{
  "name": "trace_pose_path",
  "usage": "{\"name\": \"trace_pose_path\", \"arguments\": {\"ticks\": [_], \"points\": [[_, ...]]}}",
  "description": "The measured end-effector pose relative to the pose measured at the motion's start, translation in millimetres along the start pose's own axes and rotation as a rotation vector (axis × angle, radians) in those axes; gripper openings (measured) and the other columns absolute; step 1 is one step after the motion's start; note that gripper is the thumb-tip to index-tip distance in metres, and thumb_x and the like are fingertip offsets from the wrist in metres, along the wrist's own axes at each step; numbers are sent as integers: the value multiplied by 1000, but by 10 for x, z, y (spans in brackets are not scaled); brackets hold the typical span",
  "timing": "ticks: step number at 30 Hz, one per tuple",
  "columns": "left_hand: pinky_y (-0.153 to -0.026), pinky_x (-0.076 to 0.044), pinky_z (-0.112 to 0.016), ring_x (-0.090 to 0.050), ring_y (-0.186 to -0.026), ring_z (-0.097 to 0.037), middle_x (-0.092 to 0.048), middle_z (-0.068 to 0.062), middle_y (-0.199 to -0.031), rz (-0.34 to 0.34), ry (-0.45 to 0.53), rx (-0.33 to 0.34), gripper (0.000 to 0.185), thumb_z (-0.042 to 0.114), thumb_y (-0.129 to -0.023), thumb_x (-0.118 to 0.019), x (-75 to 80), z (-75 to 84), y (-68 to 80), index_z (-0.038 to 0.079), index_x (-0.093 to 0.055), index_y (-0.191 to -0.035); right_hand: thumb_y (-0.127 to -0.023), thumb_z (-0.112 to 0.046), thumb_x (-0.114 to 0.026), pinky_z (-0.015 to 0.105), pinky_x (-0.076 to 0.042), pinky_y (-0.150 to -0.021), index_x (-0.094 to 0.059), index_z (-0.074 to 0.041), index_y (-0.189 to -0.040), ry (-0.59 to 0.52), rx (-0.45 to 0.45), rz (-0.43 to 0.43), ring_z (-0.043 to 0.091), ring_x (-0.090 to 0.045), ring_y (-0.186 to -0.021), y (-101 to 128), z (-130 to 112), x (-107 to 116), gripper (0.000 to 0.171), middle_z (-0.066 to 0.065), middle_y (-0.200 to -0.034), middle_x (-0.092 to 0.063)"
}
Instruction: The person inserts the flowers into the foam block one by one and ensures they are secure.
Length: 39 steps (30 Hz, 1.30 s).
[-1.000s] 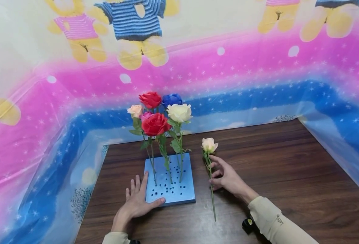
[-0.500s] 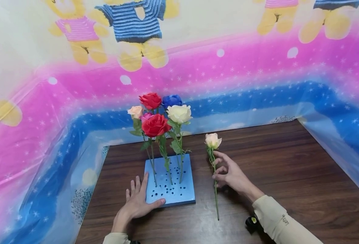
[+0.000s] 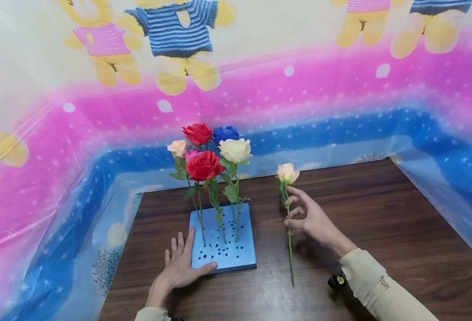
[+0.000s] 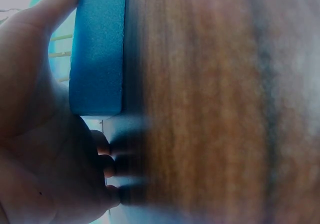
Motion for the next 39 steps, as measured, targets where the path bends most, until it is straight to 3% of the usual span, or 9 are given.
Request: {"name": "trace_pose_path", "arguments": {"ticks": [6, 16, 21, 26, 39], "points": [[-126, 5, -84, 17, -166, -58, 13, -34, -181, 3, 0, -5, 133, 78, -93, -75, 4, -2, -7, 18, 3, -181, -93, 17, -79, 66, -66, -73, -35, -25, -175, 14, 81, 16, 27, -68, -101, -12, -123, 43, 102, 24, -147, -47], [-125, 5, -85, 16, -166, -59, 13, -34, -181, 7, 0, -10, 132, 77, -93, -74, 0, -6, -2, 18, 3, -181, -92, 21, -77, 66, -65, -67, -34, -25, -176, 59, 259, 20, 23, -67, -94, -16, -385, 73, 105, 18, -137, -52], [-125, 5, -85, 16, -166, -58, 13, -34, -181, 6, -2, -7, 132, 78, -93, -74, -2, -7, 2, 18, 3, -181, -90, 24, -75, 60, -66, -63, -29, -25, -178, 53, 332, 20, 22, -67, -93, -21, -481, 77, 110, 21, -136, -52], [-126, 5, -84, 16, -166, -58, 13, -34, -181, 7, 0, -5, 132, 78, -93, -74, -5, -10, 5, 18, 2, -181, -90, 24, -76, 55, -67, -61, -29, -29, -177, 69, 371, 19, 22, -67, -93, -20, -540, 74, 113, 23, -136, -53], [-126, 4, -84, 15, -166, -59, 12, -35, -181, 13, -1, -5, 132, 77, -92, -75, -3, -4, 6, 16, 1, -181, -88, 25, -77, 53, -67, -64, -29, -27, -177, 99, 438, 37, 28, -66, -94, -43, -628, 61, 114, 16, -132, -59]]}}
Point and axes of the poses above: each hand's wrist, its own y-axis away from the middle knuckle, its own x-axis out of the back of the hand, z = x × y, the point moved 1 cm from there along -y, towards the middle knuckle
